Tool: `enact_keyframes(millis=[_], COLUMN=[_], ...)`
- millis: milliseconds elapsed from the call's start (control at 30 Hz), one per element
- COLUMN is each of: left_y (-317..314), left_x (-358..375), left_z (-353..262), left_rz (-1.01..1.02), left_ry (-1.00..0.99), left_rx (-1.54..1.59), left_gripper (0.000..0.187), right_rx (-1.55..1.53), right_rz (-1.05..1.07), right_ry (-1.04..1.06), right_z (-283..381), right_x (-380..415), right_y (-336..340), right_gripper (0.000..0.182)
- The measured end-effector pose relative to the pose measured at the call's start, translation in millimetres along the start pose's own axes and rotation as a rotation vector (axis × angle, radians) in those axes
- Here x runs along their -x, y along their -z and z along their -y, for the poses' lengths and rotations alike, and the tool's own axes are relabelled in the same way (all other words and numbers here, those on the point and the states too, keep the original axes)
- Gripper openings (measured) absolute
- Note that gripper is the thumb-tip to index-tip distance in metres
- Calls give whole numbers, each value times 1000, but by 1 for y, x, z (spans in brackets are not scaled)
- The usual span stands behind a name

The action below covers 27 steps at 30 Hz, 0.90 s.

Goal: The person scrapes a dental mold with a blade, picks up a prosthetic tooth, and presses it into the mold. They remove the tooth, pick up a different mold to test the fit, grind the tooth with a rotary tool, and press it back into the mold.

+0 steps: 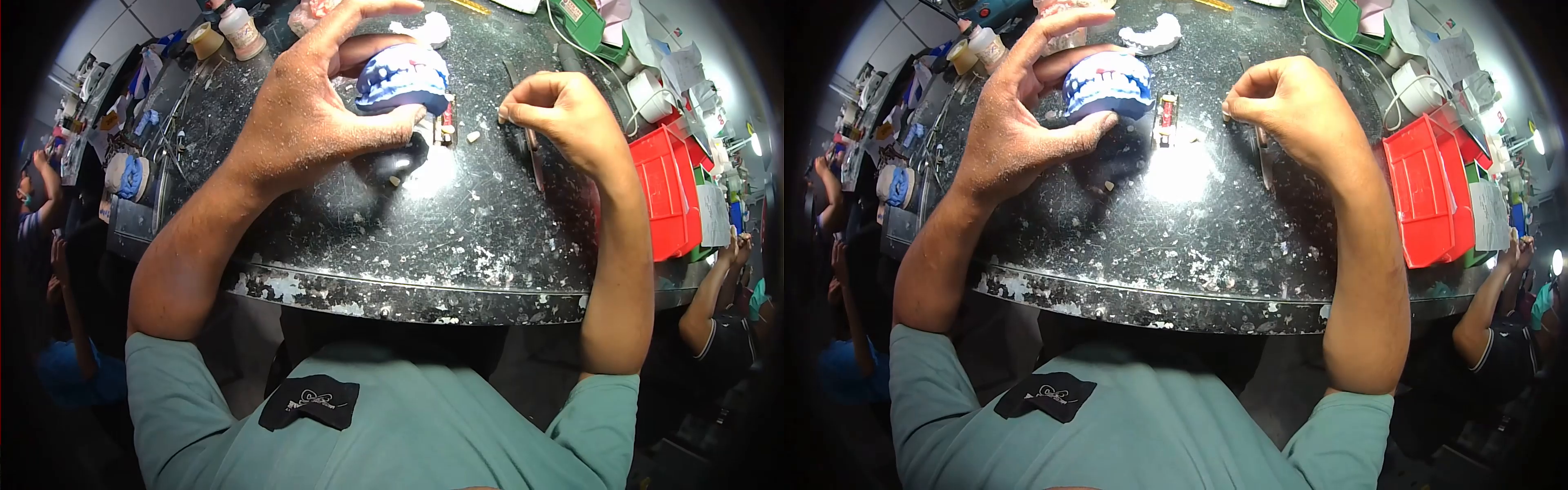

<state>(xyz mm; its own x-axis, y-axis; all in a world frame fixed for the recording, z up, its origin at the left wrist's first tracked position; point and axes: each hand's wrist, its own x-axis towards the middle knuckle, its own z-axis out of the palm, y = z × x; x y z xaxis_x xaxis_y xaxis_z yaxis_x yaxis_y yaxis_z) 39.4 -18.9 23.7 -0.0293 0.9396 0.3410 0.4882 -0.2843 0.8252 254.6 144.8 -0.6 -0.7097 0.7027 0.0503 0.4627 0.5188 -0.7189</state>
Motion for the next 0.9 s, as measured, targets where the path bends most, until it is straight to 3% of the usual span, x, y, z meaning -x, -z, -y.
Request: enact_keyframes(millis=[33,167,233,367,467,533,667,800,833,900], left_y=[10,7,4,5,13,10,14,12,9,3], left_x=[1,-3,0,-2,-8,-9,-11,-13,-10,0], left_z=[-2,27,7,15,30,44,52,54,43,13], left_rz=[117,70,37,-6,76,35,12,-11,-9,-92], left_ry=[-1,-71,-130,-97,-23,-205,-353,-388,-387,-161], left_rx=[151,199,98,39,221,142,107,84,87,-7], left_gripper=[84,84,84,82,81,81,81,82,82,81], right_rx=[2,105,131,43,9,9,51,118,160,224], right_rz=[4,-65,-130,-102,-40,-27,59,23,-63,-205], right_ry=[0,92,174,413,451,553,640,715,685,610], right_z=[0,-2,4,20,20,21,33,36,33,30], right_x=[0,-1,1,3,4,5,15,16,14,7], right_y=[0,-6,-9,-26,-36,-40,-53,-58,-53,-35], right_gripper=[20,18,17,13,13,15,18,19,17,10])
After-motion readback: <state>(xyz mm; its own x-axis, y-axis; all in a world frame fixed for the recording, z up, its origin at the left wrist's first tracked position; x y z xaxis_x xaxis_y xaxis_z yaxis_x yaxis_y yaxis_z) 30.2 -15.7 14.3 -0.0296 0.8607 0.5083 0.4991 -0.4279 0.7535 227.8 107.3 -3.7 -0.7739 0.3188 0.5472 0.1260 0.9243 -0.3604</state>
